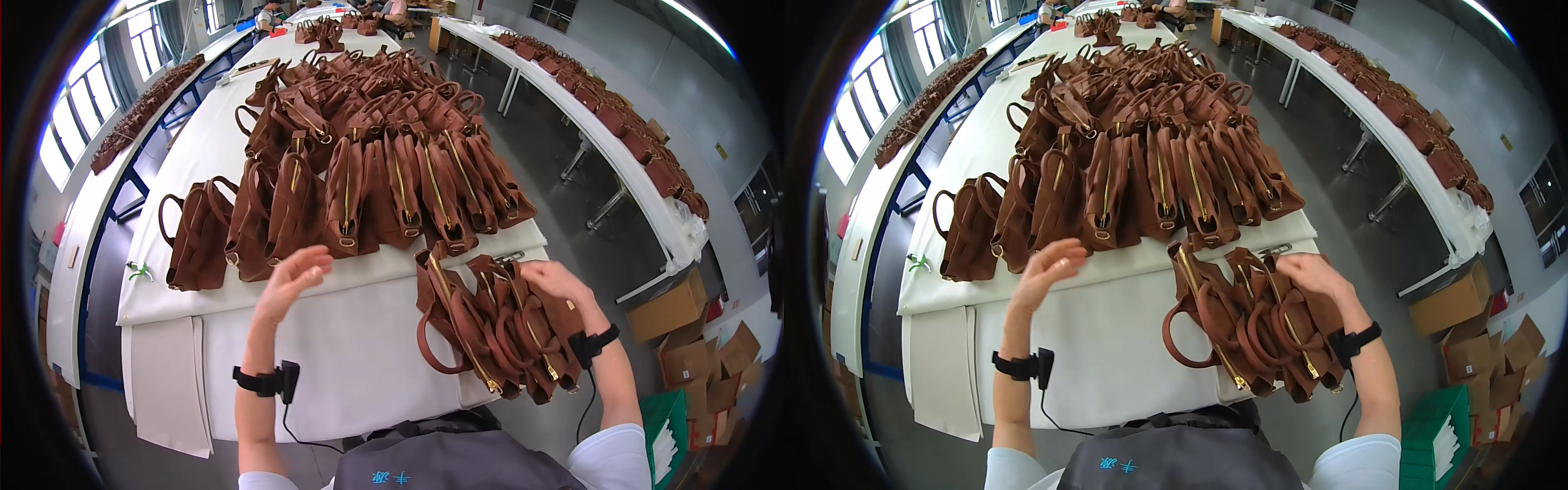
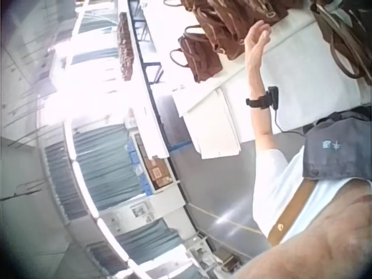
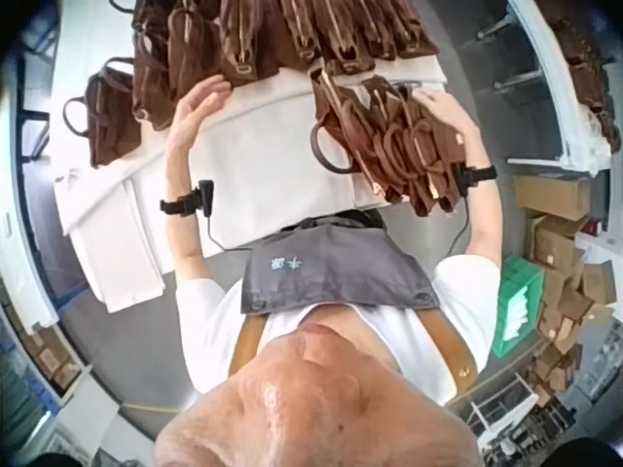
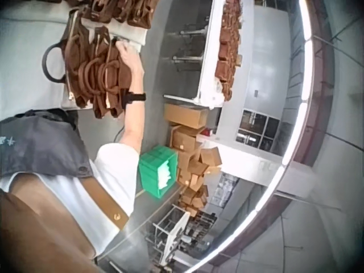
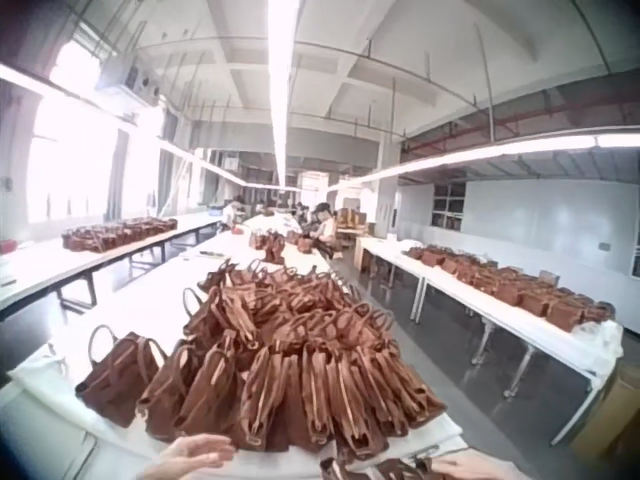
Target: The person picks up brown handbags from a pile, opens the zippers, and uses a handheld heat tool to treat the interior lining and seams. The person places the treated bags into a separate finished area on the table.
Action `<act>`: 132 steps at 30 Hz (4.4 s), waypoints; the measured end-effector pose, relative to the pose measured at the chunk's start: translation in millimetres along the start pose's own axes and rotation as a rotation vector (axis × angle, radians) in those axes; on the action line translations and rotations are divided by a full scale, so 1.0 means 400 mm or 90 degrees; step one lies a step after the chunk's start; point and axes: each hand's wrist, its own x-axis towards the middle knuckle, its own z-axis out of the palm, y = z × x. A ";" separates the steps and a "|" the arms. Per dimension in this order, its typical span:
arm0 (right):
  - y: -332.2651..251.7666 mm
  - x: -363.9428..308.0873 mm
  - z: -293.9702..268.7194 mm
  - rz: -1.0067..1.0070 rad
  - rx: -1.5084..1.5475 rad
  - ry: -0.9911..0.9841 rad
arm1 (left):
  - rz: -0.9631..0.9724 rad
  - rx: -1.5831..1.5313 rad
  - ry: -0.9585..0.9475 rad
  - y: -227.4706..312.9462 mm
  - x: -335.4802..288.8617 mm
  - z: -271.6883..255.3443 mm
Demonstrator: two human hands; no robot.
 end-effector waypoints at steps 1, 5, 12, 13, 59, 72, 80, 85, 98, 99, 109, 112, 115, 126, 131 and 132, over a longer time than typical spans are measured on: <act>0.015 0.038 -0.033 -0.107 0.081 0.204 | 0.036 -0.018 0.053 0.027 0.023 -0.035; -0.054 0.237 -0.208 -0.116 0.312 0.416 | 0.235 0.239 0.416 0.083 0.154 -0.177; -0.084 0.583 -0.273 -0.045 0.224 0.366 | 0.012 0.458 0.689 -0.041 0.348 -0.469; -0.081 0.602 -0.261 -0.056 0.252 0.359 | -0.024 0.416 0.632 -0.013 0.364 -0.429; -0.686 0.631 0.048 -0.050 0.028 0.275 | -0.185 0.540 0.827 -0.003 0.101 -0.747; -0.640 0.607 0.061 -0.234 0.045 0.248 | -0.166 -0.024 -0.066 0.047 0.333 -0.125; -0.595 0.622 0.064 -0.278 0.233 0.255 | -0.146 -0.012 -0.004 0.026 0.423 0.063; -0.709 0.473 0.016 -0.406 0.256 0.347 | 0.049 -0.148 0.118 0.135 0.264 0.103; -0.994 -0.406 0.193 -1.115 0.184 0.282 | 0.415 -0.303 0.653 0.194 -0.589 0.301; -0.988 -0.464 0.242 -1.151 0.203 0.235 | 0.459 -0.285 0.760 0.170 -0.663 0.339; -0.845 -1.016 0.798 -1.155 0.320 -0.383 | 0.164 -0.147 1.222 0.062 -1.422 0.857; -0.824 -1.133 0.919 -1.146 0.255 -0.542 | 0.138 -0.219 1.306 0.015 -1.567 0.957; -0.825 -1.245 1.023 -1.131 0.185 -0.696 | 0.113 -0.267 1.389 -0.037 -1.700 1.027; -1.009 -1.572 1.496 -1.054 0.109 -0.849 | 0.002 -0.331 1.486 -0.102 -2.166 0.938; -1.172 -1.602 1.583 -1.023 0.122 -0.834 | -0.030 -0.365 1.484 -0.109 -2.310 0.792; -1.215 -1.597 1.605 -1.026 0.116 -0.833 | -0.033 -0.366 1.476 -0.117 -2.335 0.745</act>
